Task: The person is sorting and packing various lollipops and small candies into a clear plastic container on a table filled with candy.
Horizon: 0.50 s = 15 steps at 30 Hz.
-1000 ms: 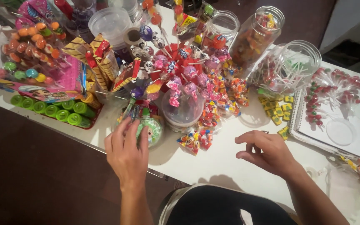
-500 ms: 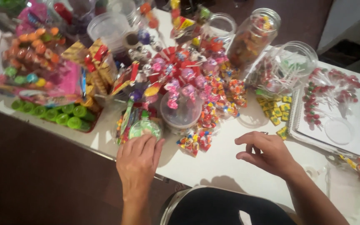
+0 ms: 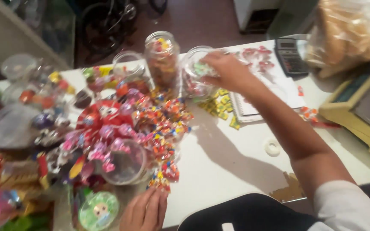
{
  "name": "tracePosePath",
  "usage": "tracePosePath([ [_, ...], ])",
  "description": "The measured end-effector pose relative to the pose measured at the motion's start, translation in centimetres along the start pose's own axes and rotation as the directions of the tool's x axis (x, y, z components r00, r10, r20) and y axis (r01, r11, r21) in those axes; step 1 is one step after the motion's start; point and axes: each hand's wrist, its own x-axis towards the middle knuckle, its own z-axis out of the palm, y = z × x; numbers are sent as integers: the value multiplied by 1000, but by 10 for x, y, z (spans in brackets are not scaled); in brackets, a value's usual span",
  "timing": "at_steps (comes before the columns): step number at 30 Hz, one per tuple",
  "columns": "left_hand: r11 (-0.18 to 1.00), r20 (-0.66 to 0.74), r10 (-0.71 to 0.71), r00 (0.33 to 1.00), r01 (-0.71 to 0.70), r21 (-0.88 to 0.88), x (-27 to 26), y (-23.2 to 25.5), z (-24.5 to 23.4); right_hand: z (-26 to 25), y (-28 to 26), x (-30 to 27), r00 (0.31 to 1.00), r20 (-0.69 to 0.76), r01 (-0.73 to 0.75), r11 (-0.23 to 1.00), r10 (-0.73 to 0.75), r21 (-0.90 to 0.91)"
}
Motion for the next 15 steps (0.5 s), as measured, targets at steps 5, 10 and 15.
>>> tracePosePath([
  [5, 998, 69, -52, 996, 54, -23, -1, 1, 10, 31, -2, 6, 959, 280, 1, 986, 47, -169],
  [10, 995, 139, -41, 989, 53, -87, 2, 0, 11, 27, -15, 2, 970, 219, -73, 985, 106, -156],
  [15, 978, 56, -107, 993, 116, -175, 6, 12, 24, 32, -1, -37, 997, 11, -75, 997, 75, -19],
])
